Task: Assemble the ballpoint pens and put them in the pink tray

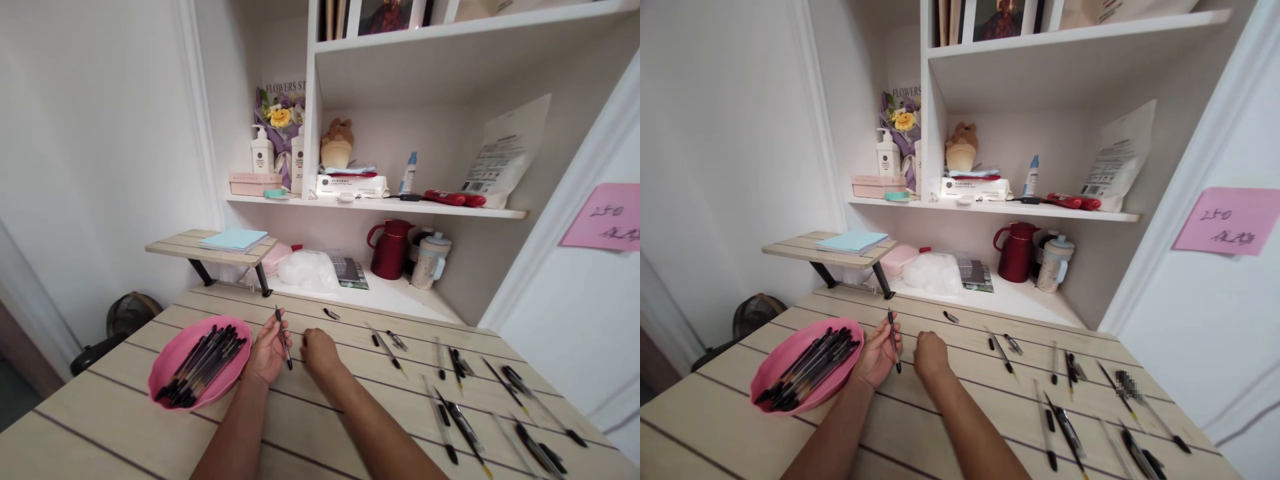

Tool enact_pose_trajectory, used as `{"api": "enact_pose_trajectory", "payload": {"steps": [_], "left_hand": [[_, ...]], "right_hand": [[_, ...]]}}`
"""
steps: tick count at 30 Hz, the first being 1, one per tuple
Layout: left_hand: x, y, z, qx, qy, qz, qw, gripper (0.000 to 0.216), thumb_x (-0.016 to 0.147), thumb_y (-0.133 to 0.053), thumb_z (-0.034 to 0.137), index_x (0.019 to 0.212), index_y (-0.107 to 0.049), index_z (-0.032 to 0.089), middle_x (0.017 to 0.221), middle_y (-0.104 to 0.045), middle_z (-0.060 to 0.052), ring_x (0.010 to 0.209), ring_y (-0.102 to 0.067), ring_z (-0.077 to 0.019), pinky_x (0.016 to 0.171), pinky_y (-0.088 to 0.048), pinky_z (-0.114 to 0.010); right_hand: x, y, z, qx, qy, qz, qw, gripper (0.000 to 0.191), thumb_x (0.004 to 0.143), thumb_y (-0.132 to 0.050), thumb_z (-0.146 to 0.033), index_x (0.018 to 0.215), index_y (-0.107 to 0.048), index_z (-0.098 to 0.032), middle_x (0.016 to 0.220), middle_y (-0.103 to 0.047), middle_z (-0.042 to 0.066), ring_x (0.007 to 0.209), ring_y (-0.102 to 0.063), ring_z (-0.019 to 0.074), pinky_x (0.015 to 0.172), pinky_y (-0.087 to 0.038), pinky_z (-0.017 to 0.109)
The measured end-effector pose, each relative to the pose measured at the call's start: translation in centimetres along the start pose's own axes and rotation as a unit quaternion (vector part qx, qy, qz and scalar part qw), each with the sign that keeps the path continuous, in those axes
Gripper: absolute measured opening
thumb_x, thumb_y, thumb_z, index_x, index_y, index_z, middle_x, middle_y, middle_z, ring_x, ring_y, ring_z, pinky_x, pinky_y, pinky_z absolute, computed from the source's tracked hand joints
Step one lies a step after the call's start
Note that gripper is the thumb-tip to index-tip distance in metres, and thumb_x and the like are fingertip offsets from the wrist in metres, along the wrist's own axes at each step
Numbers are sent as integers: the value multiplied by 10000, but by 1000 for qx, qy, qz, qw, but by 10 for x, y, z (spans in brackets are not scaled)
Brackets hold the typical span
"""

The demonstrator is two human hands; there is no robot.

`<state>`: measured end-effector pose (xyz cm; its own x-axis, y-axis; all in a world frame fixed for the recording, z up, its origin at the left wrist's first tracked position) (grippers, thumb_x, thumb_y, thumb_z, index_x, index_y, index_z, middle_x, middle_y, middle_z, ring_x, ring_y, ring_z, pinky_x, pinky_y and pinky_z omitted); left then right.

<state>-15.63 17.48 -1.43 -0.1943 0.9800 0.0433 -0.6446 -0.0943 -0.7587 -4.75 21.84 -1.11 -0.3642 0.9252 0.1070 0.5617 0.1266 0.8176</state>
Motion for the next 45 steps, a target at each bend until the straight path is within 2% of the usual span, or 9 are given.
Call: {"api": "enact_pose_trajectory", "payload": {"steps": [3, 7, 13, 15, 19, 21, 27, 33, 45], "left_hand": [[3, 2, -2, -3, 4, 7, 1000, 359, 724, -594, 141, 1068, -538, 229, 744, -555, 27, 575, -534, -44, 520, -437, -154], [5, 2, -8, 11, 19, 4, 1000, 334, 714, -609, 152, 1038, -543, 206, 742, -557, 20, 569, -538, -52, 510, -433, -161], [8, -3, -19, 48, 34, 8, 998, 332, 659, -672, 162, 955, -528, 199, 722, -572, 27, 558, -554, -69, 532, -454, -190], [8, -6, -22, 64, 33, 0, 997, 338, 639, -691, 172, 923, -510, 204, 711, -574, 34, 555, -561, -82, 545, -464, -213], [5, -14, -28, 107, 31, -29, 993, 335, 647, -687, 196, 912, -482, 212, 688, -561, 46, 538, -553, -85, 520, -448, -208], [4, -17, -32, 125, 37, -40, 991, 323, 657, -678, 204, 910, -478, 212, 677, -551, 50, 534, -549, -82, 513, -437, -200], [2, -27, -37, 158, 41, -72, 984, 300, 657, -677, 233, 889, -490, 201, 683, -543, 47, 515, -533, -71, 498, -414, -190], [1, -30, -39, 174, 44, -81, 980, 301, 653, -677, 240, 886, -494, 185, 679, -534, 39, 502, -520, -67, 472, -394, -183], [1, -29, -41, 173, 47, -84, 980, 303, 645, -682, 232, 885, -502, 191, 661, -539, 45, 490, -519, -72, 457, -391, -189]], "right_hand": [[6, -1, 5, 42, -4, -4, 999, 158, 602, -541, -32, 684, -621, -140, 826, -652, 159, 837, -588, 257, 715, -392, 328], [19, 11, 14, 151, -7, -14, 988, 109, 632, -518, -85, 595, -595, -154, 648, -641, 89, 658, -590, 192, 616, -410, 287], [26, 33, 21, 323, -11, 0, 946, 198, 713, -475, -274, 827, -577, -147, 726, -619, 30, 518, -526, 98, 429, -352, 201], [26, 38, 22, 391, -15, 6, 920, 226, 685, -516, -309, 831, -572, -146, 715, -607, 19, 497, -500, 84, 407, -323, 192], [26, 46, 21, 536, -23, 33, 843, 246, 580, -631, -316, 753, -594, -145, 590, -554, -21, 444, -443, 66, 382, -262, 185], [25, 53, 18, 555, -16, 48, 831, 240, 558, -653, -312, 726, -604, -146, 552, -532, -33, 433, -430, 64, 381, -246, 187], [21, 65, 9, 530, 19, 75, 844, 189, 575, -644, -275, 709, -618, -144, 555, -533, -32, 435, -422, 62, 423, -306, 202], [24, 58, 10, 507, 48, 71, 858, 170, 606, -613, -250, 744, -609, -151, 612, -560, -19, 428, -419, 62, 435, -341, 217], [24, 54, 8, 476, 56, 44, 877, 136, 607, -580, -201, 739, -582, -164, 518, -487, -62, 386, -403, 63, 403, -329, 208]]}}
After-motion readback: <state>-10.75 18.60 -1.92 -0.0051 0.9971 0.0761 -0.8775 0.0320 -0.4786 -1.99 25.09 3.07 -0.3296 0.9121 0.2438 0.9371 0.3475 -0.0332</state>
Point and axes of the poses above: each hand's wrist, its own x-axis towards the middle knuckle, its own y-axis out of the back of the hand, z = x × y, the point moved 6 cm from there along x, towards the middle knuckle
